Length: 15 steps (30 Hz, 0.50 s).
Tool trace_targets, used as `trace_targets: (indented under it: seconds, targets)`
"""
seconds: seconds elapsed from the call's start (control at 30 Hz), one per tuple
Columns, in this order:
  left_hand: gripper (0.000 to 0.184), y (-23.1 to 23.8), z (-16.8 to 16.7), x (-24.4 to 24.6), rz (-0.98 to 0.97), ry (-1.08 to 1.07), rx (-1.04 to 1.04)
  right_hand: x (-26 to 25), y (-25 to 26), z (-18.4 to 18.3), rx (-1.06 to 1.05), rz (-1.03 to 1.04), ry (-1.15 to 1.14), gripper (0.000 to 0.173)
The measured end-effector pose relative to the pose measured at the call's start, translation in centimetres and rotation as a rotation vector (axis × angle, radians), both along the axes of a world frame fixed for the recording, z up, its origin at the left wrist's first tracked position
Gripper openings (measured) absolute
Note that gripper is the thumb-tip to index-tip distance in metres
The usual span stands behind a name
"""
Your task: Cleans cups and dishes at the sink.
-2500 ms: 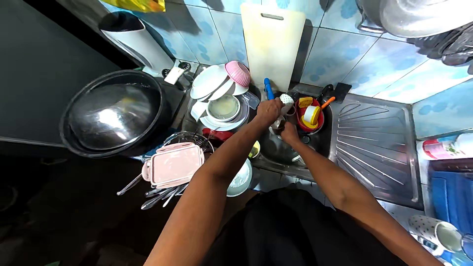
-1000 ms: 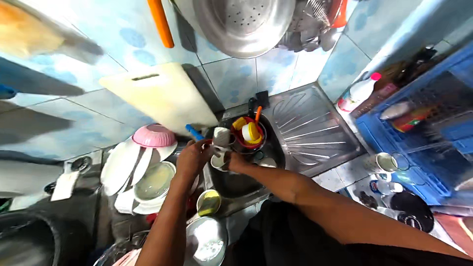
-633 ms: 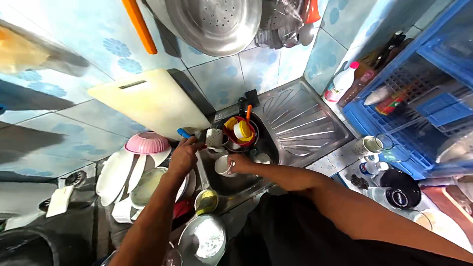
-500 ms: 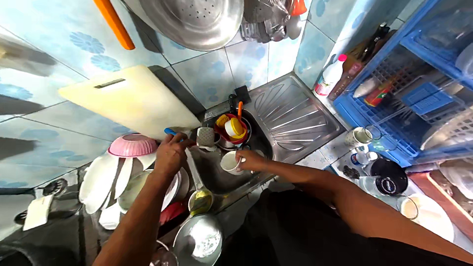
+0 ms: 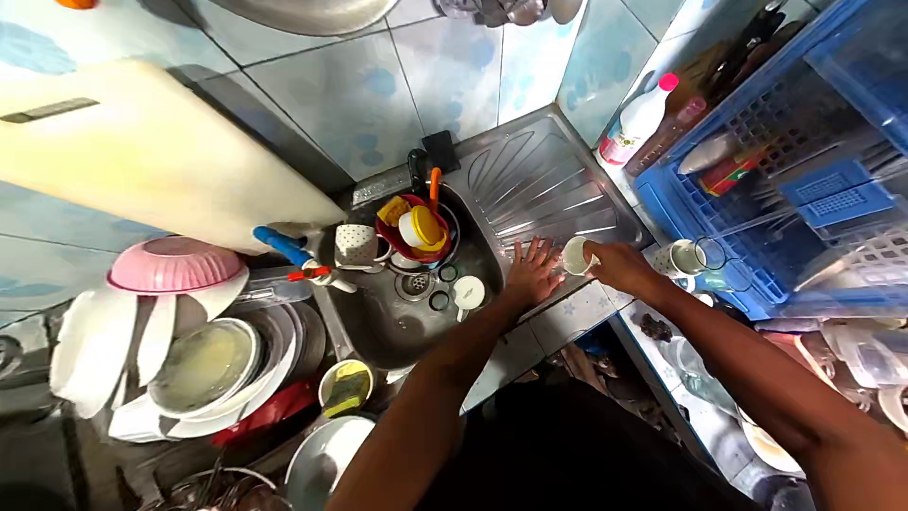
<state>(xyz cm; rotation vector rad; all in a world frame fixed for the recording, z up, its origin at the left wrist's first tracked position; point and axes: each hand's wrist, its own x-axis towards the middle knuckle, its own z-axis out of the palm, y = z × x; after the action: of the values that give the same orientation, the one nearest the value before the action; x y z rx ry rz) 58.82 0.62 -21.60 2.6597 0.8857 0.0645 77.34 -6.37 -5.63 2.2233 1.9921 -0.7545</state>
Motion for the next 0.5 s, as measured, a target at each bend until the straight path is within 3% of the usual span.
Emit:
trace_targets:
  seconds: [0.07, 0.2, 0.3, 0.37, 0.5]
  targets:
    - [0.069, 0.4, 0.2, 3.1, 0.005, -0.059, -0.017, 0.4, 0.8, 0.2, -0.040, -0.010, -0.022, 0.025]
    - [0.088, 3.7, 0.2, 7.4, -0.001, -0.122, -0.076, 1.2, 2.7, 0.3, -0.063, -0.008, -0.032, 0.024]
    - [0.107, 5.9, -0.3, 8.2, 0.194, -0.011, 0.044, 2.8, 3.3, -0.2, -0.052, -0.057, 0.039, 0.029]
    - [0.098, 5.7, -0.1, 8.8, 0.294, 0.052, 0.072, 4.4, 3.0, -0.6, 0.009, -0.126, 0.124, 0.031]
    - [0.075, 1.7, 1.1, 10.2, 0.201, -0.073, 0.039, 6.3, 0.9, 0.4, 0.126, -0.280, 0.243, 0.030]
